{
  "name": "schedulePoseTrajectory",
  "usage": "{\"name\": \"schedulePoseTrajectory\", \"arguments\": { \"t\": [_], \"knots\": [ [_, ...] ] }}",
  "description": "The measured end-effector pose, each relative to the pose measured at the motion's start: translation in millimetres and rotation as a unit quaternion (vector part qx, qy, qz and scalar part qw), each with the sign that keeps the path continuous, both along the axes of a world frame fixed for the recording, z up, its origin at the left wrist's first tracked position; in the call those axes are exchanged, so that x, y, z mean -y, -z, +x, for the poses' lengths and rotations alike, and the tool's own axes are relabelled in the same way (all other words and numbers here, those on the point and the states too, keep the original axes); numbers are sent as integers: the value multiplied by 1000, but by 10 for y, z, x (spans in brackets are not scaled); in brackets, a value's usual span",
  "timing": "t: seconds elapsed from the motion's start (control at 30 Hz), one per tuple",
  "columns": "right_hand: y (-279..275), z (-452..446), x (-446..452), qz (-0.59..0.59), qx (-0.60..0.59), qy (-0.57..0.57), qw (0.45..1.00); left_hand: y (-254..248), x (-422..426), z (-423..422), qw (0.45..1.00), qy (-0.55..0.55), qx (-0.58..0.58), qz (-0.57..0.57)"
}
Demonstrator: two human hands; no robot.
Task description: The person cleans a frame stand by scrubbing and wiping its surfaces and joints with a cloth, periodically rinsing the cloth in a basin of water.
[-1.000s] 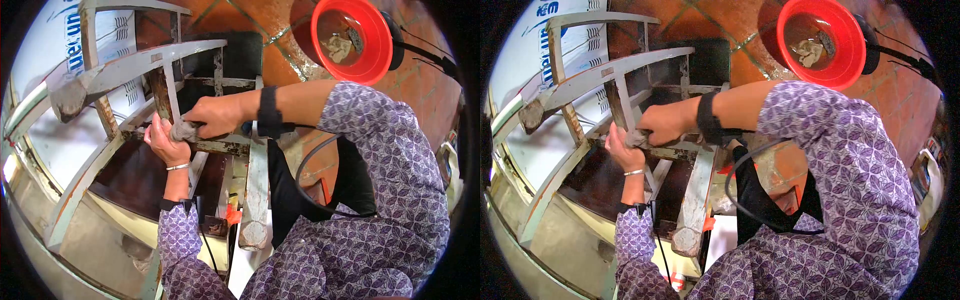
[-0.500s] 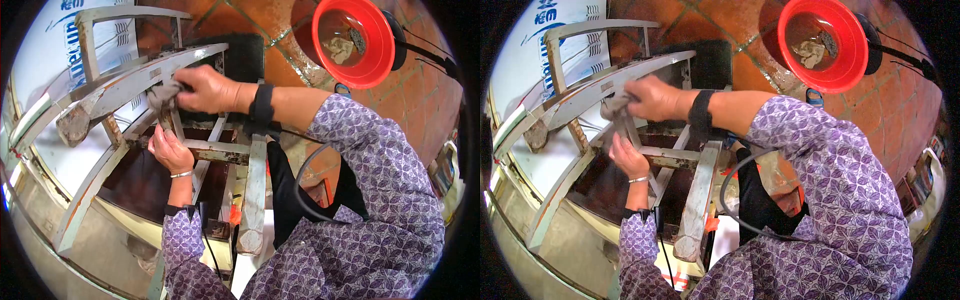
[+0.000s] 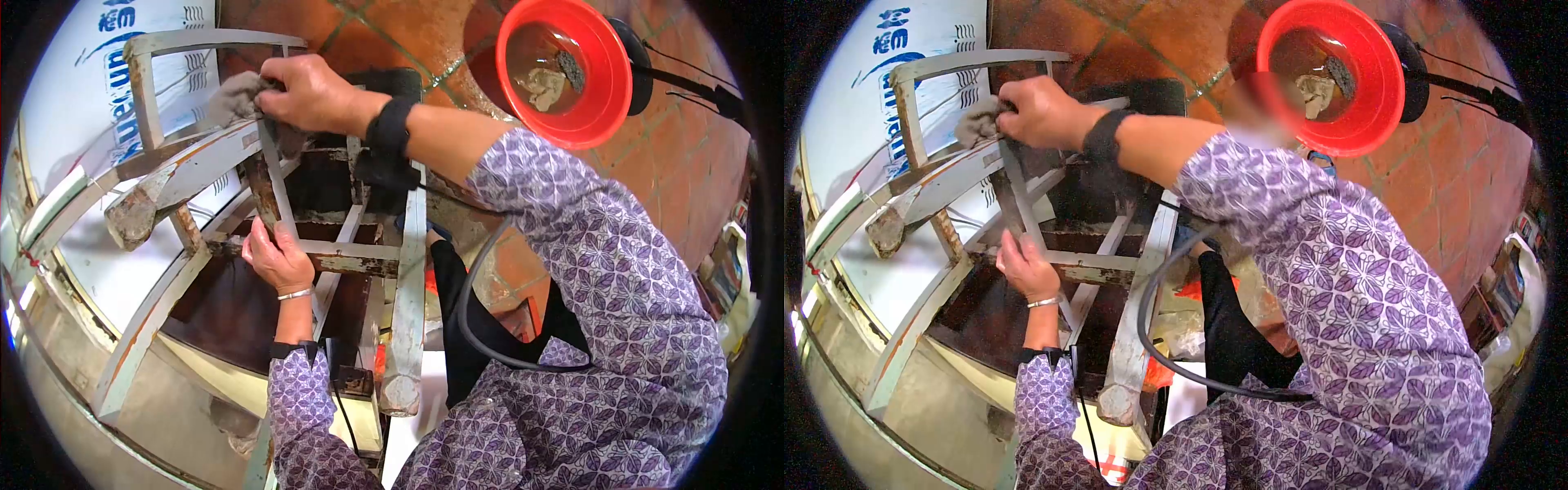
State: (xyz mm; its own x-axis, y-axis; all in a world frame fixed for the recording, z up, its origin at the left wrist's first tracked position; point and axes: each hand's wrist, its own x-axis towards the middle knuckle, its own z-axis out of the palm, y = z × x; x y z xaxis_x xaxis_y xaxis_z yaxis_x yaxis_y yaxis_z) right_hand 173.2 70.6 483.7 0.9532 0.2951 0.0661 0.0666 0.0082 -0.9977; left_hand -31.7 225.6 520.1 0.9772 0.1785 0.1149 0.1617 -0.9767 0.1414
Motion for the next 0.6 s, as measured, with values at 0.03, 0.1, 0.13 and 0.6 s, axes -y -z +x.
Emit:
{"name": "schedulePoseTrajectory", "arguments": {
  "t": [0.03,0.1,0.13,0.6],
  "knots": [
    [-32,-54,28,-5,31,-2,999,-43,40,22,1000,4,-10,-1],
    [-58,-179,76,26,55,0,998,-49,52,34,1000,2,-25,-6],
    [-85,-234,110,33,39,-4,999,-33,46,30,1000,2,-29,-6],
    [-527,-54,15,74,180,-20,981,-32,-5,-12,995,-51,-78,-31]
  ]
}}
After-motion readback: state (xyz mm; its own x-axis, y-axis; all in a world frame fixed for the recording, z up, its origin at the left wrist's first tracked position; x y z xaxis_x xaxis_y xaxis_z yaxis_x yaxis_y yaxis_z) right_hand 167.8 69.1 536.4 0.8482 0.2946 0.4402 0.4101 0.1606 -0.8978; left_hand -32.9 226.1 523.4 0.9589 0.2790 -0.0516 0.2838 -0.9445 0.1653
